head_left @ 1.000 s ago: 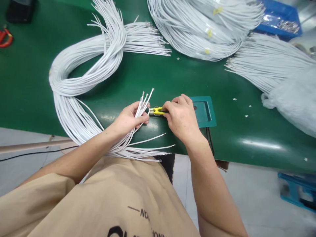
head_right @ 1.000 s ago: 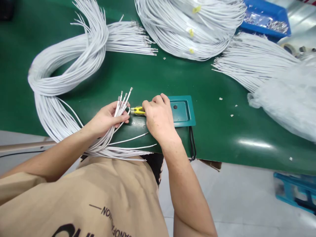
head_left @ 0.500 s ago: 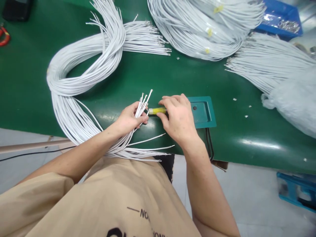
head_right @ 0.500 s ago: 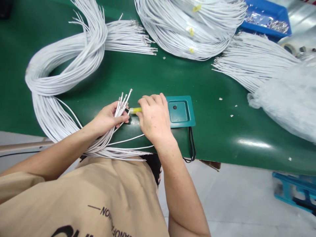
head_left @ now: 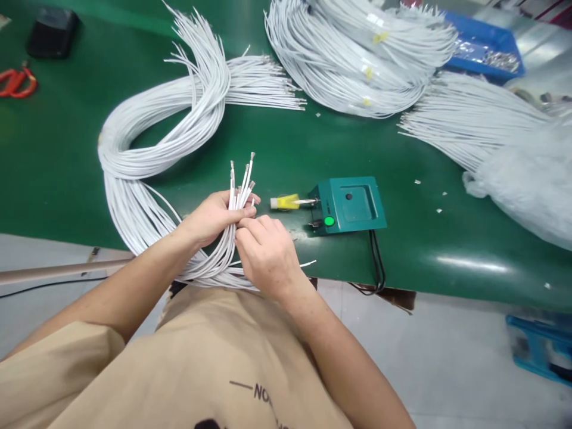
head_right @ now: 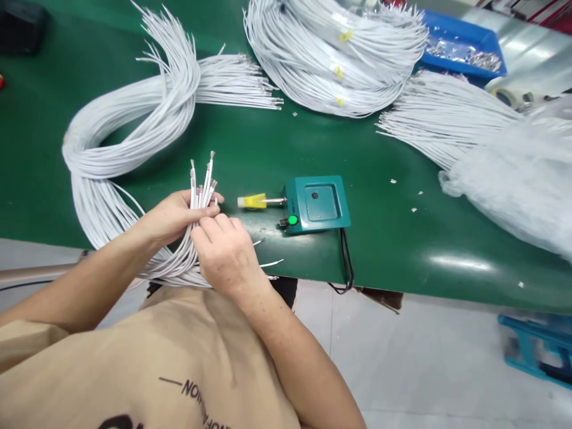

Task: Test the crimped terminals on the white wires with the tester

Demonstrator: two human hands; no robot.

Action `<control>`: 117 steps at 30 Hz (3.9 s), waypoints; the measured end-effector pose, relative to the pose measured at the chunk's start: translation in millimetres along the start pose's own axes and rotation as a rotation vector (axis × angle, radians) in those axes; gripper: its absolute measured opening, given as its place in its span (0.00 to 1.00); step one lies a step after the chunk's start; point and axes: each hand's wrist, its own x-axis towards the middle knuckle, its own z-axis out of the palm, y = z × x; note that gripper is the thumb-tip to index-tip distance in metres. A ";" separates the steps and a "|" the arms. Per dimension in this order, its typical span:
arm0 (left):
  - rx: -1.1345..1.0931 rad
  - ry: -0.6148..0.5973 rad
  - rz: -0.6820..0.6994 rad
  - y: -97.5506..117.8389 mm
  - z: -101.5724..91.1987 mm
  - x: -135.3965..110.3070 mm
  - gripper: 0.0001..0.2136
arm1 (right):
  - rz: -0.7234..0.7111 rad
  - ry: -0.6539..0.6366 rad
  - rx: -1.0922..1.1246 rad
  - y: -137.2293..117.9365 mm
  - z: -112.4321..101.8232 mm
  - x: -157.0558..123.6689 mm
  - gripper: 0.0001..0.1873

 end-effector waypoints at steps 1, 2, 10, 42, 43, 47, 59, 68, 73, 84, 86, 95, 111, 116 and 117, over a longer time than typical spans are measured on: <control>-0.004 0.002 -0.003 0.6 -1.3 -0.1 0.15 | 0.005 -0.006 -0.003 0.1 -0.3 -0.5 0.12; -0.004 0.001 -0.008 1.3 -2.5 -0.2 0.16 | 0.011 -0.014 -0.008 0.1 -0.5 -0.9 0.12; 0.114 0.059 0.092 4.5 -4.3 -4.4 0.18 | 0.089 -0.139 -0.107 -7.0 4.7 -4.1 0.10; 0.108 0.023 0.162 8.4 18.5 -19.7 0.13 | 1.001 0.297 1.883 27.0 -9.8 22.9 0.11; 0.110 0.020 0.160 8.7 19.0 -20.4 0.13 | 0.992 0.291 1.854 27.8 -11.6 24.1 0.13; 0.168 0.045 0.156 7.6 19.1 -20.9 0.13 | 0.955 0.223 1.823 28.2 -11.9 27.3 0.13; 0.092 0.070 0.180 4.3 18.3 -20.1 0.12 | 0.938 0.354 1.853 20.3 -4.8 15.4 0.08; -0.176 -0.090 -0.005 11.2 19.4 -20.2 0.18 | 0.596 0.447 0.535 17.5 3.8 9.3 0.11; -0.332 -0.159 -0.192 15.5 18.6 -15.3 0.17 | 0.285 0.248 0.002 29.4 3.7 2.1 0.16; -0.048 -0.098 0.042 1.2 25.1 1.1 0.21 | 0.247 -0.130 -0.144 82.0 -42.8 10.4 0.10; -0.033 -0.113 0.043 -0.4 26.1 2.2 0.19 | 0.221 -0.135 -0.139 84.6 -43.1 10.6 0.09; 0.105 0.016 0.040 -2.7 33.1 6.6 0.17 | 0.261 -0.039 -0.148 87.7 -35.6 11.2 0.10; 0.121 0.031 0.017 -6.5 26.9 10.9 0.19 | 0.300 0.103 0.033 49.5 -36.3 8.4 0.12; 0.214 0.039 0.109 -4.8 13.6 5.2 0.19 | 0.067 -0.006 0.052 15.0 -8.5 -2.1 0.14; 0.224 0.040 0.105 -3.9 11.2 4.3 0.18 | 0.045 -0.026 0.037 11.3 -3.6 -3.3 0.15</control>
